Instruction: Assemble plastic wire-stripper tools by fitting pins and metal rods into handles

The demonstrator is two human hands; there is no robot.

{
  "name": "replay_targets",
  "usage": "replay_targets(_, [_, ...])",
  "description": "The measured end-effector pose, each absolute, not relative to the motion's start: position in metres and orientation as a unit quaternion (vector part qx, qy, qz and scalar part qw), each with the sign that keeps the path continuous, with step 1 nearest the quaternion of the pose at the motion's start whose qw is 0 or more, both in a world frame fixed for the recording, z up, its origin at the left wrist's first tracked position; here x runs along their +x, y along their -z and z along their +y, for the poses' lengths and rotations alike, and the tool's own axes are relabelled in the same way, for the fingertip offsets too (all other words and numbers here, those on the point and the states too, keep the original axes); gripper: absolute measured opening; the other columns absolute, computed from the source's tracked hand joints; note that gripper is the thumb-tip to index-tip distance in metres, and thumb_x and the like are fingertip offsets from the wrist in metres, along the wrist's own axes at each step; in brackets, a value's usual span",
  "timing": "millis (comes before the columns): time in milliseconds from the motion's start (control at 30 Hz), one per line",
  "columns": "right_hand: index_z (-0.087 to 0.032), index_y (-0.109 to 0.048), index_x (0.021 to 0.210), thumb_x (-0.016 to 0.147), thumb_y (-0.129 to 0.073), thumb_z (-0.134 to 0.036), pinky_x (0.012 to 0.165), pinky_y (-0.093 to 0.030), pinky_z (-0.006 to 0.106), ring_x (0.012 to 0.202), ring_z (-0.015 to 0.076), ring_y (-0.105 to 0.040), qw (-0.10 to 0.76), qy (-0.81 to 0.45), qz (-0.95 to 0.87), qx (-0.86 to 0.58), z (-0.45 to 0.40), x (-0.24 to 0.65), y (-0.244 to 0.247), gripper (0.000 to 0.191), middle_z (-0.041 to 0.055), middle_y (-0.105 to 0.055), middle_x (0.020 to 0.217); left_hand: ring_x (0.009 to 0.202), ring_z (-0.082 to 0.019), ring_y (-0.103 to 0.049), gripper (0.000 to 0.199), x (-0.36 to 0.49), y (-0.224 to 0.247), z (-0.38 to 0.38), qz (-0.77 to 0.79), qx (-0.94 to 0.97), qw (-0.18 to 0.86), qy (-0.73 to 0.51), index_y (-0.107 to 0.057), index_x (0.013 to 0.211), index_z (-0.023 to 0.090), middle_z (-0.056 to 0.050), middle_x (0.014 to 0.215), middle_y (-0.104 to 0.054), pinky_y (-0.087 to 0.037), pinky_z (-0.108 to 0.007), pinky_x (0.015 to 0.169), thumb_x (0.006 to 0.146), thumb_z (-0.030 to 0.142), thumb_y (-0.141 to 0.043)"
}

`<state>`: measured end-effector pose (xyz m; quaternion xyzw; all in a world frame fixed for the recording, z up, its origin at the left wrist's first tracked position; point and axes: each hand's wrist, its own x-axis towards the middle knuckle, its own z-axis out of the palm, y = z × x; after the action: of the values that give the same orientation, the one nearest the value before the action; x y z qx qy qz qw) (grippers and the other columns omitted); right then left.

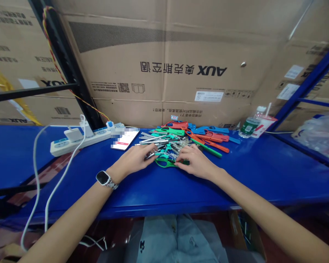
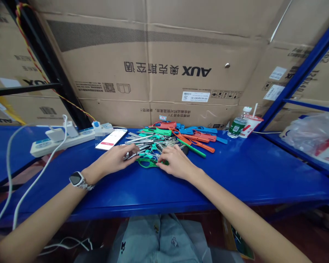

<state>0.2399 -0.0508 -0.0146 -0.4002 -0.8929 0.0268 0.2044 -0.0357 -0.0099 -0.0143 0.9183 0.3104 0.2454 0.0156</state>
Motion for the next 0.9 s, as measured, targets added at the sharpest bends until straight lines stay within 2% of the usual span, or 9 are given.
replay_targets(133, [-0.021, -0.073, 0.087, 0.094, -0.071, -0.028, 0.085, -0.036, 0.041, 0.09, 0.0209, -0.061, 0.197, -0.016, -0.905, -0.377, -0.047, 0.238, 0.017, 0.01, 0.0021, -0.07, 0.087, 0.079, -0.022, -0.068, 0.021, -0.037, 0.016, -0.01, 0.299, 0.925, -0.027, -0.233, -0.062, 0.109, 0.019, -0.004, 0.087, -0.074, -0.049, -0.035, 0.075, 0.098, 0.036, -0.056])
replay_targets(233, [-0.02, -0.073, 0.088, 0.095, -0.071, -0.028, 0.085, -0.037, 0.041, 0.089, 0.0206, -0.061, 0.2, -0.009, -0.908, -0.367, -0.046, 0.238, 0.02, 0.01, 0.0025, -0.07, 0.088, 0.098, -0.029, -0.066, 0.024, -0.033, 0.012, -0.016, 0.283, 0.923, -0.103, -0.239, -0.066, 0.112, 0.018, -0.011, 0.107, -0.071, -0.048, -0.046, 0.086, 0.099, 0.037, -0.056])
replay_targets(300, [-0.02, -0.073, 0.088, 0.096, -0.07, -0.028, 0.085, -0.038, 0.041, 0.088, 0.0203, -0.061, 0.205, -0.01, -0.908, -0.365, -0.046, 0.239, 0.021, 0.011, 0.0024, -0.07, 0.087, 0.106, -0.03, -0.063, 0.024, -0.028, 0.01, -0.02, 0.262, 0.925, -0.116, -0.252, -0.067, 0.113, 0.018, -0.013, 0.116, -0.067, -0.048, -0.047, 0.09, 0.101, 0.035, -0.055])
replay_targets(433, [-0.019, -0.073, 0.089, 0.098, -0.065, -0.027, 0.081, -0.041, 0.04, 0.084, 0.02, -0.063, 0.217, -0.013, -0.911, -0.351, -0.046, 0.24, 0.026, 0.014, 0.0033, -0.07, 0.085, 0.102, -0.024, -0.062, 0.019, -0.015, 0.015, -0.025, 0.192, 0.948, -0.068, -0.244, -0.069, 0.111, 0.02, -0.009, 0.111, -0.067, -0.05, -0.041, 0.091, 0.103, 0.028, -0.053])
replay_targets(600, [-0.019, -0.073, 0.089, 0.1, -0.061, -0.025, 0.077, -0.047, 0.038, 0.08, 0.0199, -0.064, 0.242, -0.024, -0.912, -0.331, -0.046, 0.243, 0.03, 0.017, 0.0053, -0.07, 0.084, 0.097, -0.024, -0.063, 0.022, -0.004, 0.031, -0.02, 0.19, 0.957, -0.04, -0.215, -0.071, 0.116, 0.019, -0.009, 0.107, -0.069, -0.053, -0.041, 0.088, 0.104, 0.025, -0.053])
replay_targets(767, [-0.019, -0.073, 0.092, 0.1, -0.061, -0.022, 0.073, -0.051, 0.033, 0.078, 0.0177, -0.065, 0.261, -0.075, -0.898, -0.347, -0.045, 0.245, 0.032, 0.015, 0.0051, -0.071, 0.088, 0.094, -0.022, -0.063, 0.026, 0.0, 0.039, -0.017, 0.193, 0.952, 0.007, -0.238, -0.072, 0.116, 0.019, -0.009, 0.104, -0.069, -0.055, -0.037, 0.084, 0.106, 0.023, -0.049])
replay_targets(900, [-0.016, -0.074, 0.094, 0.1, -0.058, -0.019, 0.073, -0.052, 0.033, 0.078, 0.0184, -0.065, 0.244, -0.024, -0.907, -0.342, -0.047, 0.244, 0.033, 0.017, 0.0064, -0.069, 0.087, 0.092, -0.021, -0.063, 0.027, 0.001, 0.041, -0.017, 0.198, 0.951, 0.009, -0.236, -0.074, 0.115, 0.019, -0.009, 0.102, -0.068, -0.055, -0.035, 0.081, 0.106, 0.023, -0.049])
